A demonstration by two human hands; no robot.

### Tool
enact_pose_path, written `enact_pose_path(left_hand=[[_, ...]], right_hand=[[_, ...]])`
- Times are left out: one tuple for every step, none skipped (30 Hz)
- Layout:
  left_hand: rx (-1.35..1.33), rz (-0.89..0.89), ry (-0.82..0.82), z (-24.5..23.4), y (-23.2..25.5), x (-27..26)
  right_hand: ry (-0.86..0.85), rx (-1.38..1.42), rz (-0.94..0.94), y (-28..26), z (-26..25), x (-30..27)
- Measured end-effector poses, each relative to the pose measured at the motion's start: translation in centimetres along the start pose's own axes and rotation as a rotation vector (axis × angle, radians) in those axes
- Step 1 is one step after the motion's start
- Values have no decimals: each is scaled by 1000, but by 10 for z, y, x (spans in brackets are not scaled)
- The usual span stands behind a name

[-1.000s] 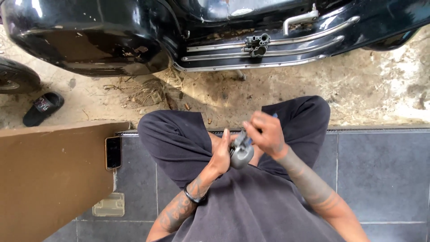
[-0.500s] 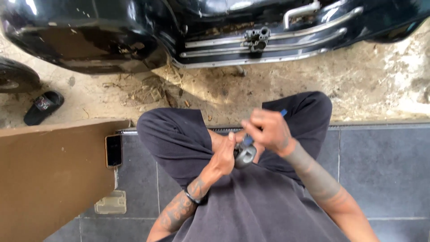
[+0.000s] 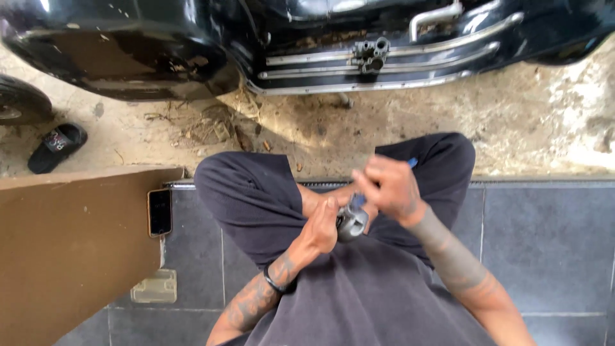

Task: The person sits on the floor and uses a blue-handled tool to scrape and clean a small metal part held in their left hand. The person rotates the part to access different surfaces and continues scraping until the end of the clip.

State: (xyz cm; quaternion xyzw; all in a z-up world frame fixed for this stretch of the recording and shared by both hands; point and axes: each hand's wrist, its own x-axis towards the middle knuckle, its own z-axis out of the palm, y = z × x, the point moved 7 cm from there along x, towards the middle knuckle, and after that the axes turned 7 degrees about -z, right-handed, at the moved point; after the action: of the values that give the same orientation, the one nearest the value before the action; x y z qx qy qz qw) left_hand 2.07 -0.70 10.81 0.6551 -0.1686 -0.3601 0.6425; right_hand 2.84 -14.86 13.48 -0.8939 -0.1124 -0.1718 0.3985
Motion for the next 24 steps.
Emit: enact_pose_path(left_hand=[[2, 13, 6, -4, -2, 12], [-3, 15, -7, -3, -6, 12], [-8, 17, -20, -3, -10, 11], [-8, 25, -17, -5, -16, 12], [4, 80, -15, -7, -19, 12], [15, 137, -10, -10, -20, 14], [13, 148, -5, -8, -30, 17], [42, 135, -2, -8, -43, 17], [70, 122, 1, -7, -57, 18], [69, 115, 2, -9, -46, 18], [75, 138, 8, -11, -33, 17], [79, 161, 10, -11, -20, 16], [76, 154, 5, -9, -47, 14], [90, 151, 14, -10, -74, 18], [103, 148, 23, -12, -100, 22], [108, 154, 28, -14, -90, 24], [131, 162, 37, -15, -80, 25], [147, 151, 35, -12, -73, 17], [145, 137, 29, -13, -56, 14], [143, 155, 32, -15, -35, 15], [141, 173, 35, -16, -15, 17], [142, 182, 35, -15, -22, 17], [136, 180, 37, -14, -30, 18], [133, 169, 43, -15, -38, 16]], right_hand=[[1, -4, -14, 2, -1, 8], [-1, 62, -9, -3, 0, 5], [-3, 128, -3, -9, 2, 1], [-4, 125, -11, 1, 4, -1], [18, 46, 10, 12, 3, -3], [38, -34, 28, 25, 0, -3], [37, -38, 17, 11, -4, 0], [23, 35, 16, -3, -3, 1], [8, 107, 14, -16, -2, 1], [6, 111, 19, -10, -2, 5], [-9, 39, -1, -4, -2, 7], [-23, -37, -17, 1, -4, 8], [-25, -36, -8, -2, -5, 5], [-16, -62, 3, 0, -7, 7], [-7, -88, 15, 1, -10, 9], [-4, -87, 7, -5, -9, 10], [-9, -14, 30, -9, -8, 10], [-18, 62, 76, -17, -5, 1], [-19, 67, 90, -10, -5, 0], [-3, 33, 116, 0, -8, 2], [14, 0, 142, 10, -12, 3], [16, -5, 136, -3, -15, 6], [-10, 3, 122, -17, -16, 8], [-40, 19, 111, -33, -14, 9]])
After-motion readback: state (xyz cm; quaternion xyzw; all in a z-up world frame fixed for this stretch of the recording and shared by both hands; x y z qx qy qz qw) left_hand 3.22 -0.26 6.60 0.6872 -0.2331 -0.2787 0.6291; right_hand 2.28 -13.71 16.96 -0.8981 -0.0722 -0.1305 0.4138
